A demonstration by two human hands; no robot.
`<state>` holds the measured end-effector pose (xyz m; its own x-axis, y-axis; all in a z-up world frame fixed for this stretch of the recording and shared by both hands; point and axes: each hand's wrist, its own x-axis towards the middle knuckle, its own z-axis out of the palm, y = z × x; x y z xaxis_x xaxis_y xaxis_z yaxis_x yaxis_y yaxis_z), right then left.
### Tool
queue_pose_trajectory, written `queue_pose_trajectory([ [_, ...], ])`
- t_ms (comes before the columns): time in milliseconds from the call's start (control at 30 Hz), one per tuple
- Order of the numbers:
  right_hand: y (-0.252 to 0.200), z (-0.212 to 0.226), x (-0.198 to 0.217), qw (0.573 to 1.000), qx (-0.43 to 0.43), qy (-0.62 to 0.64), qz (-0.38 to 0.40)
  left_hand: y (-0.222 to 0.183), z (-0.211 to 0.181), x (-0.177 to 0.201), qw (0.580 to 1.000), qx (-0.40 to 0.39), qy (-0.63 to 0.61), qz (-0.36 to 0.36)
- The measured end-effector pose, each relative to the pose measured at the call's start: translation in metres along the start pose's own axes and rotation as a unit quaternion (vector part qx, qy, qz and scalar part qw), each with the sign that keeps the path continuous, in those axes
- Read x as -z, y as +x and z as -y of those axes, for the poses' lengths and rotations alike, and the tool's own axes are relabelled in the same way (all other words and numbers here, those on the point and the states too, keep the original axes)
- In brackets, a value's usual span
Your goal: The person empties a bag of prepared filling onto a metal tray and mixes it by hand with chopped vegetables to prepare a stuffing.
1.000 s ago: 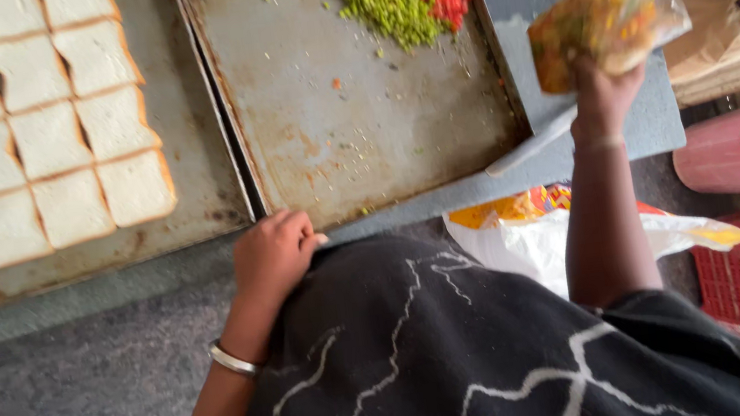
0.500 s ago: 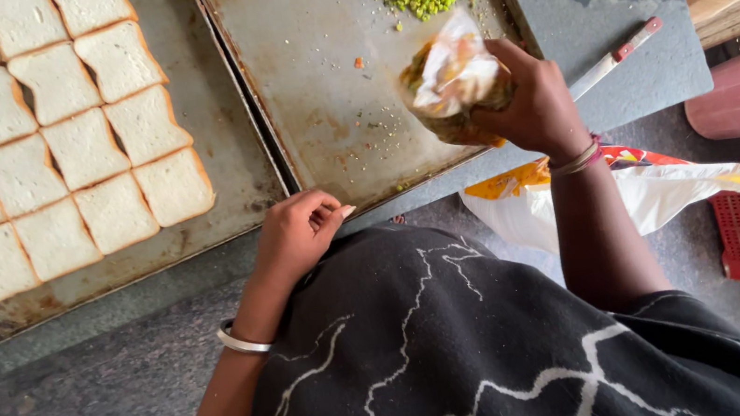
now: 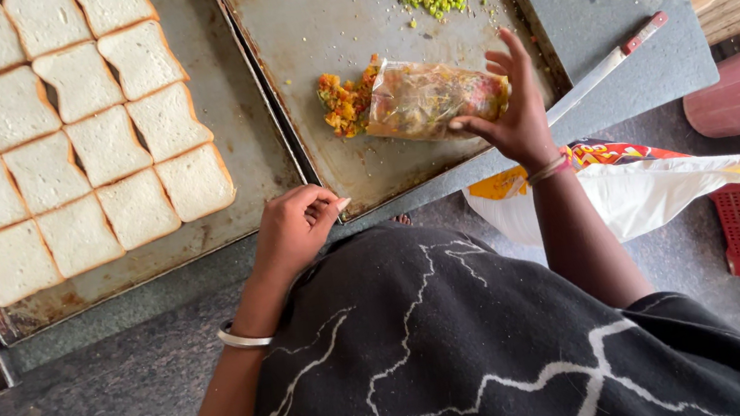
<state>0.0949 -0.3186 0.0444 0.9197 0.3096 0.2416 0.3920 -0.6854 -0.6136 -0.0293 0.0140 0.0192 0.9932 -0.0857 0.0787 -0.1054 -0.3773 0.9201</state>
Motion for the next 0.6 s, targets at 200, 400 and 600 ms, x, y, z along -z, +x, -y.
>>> queue_pose_trajectory([
  [200, -0.025, -0.022, -0.001, 0.991, 0.038, 0.104, 0.077, -0.002, 0.003, 0.0, 1.0, 0.001, 0.007, 0.006],
  [400, 0.0, -0.02, -0.008, 0.997, 0.029, -0.005, 0.073, 0.003, 0.005, -0.008, 1.0, -0.009, 0.002, 0.013],
  [600, 0.023, 0.032, 0.02, 0.993, 0.066, 0.002, 0.093, 0.0, 0.008, -0.011, 1.0, -0.001, -0.004, 0.013],
])
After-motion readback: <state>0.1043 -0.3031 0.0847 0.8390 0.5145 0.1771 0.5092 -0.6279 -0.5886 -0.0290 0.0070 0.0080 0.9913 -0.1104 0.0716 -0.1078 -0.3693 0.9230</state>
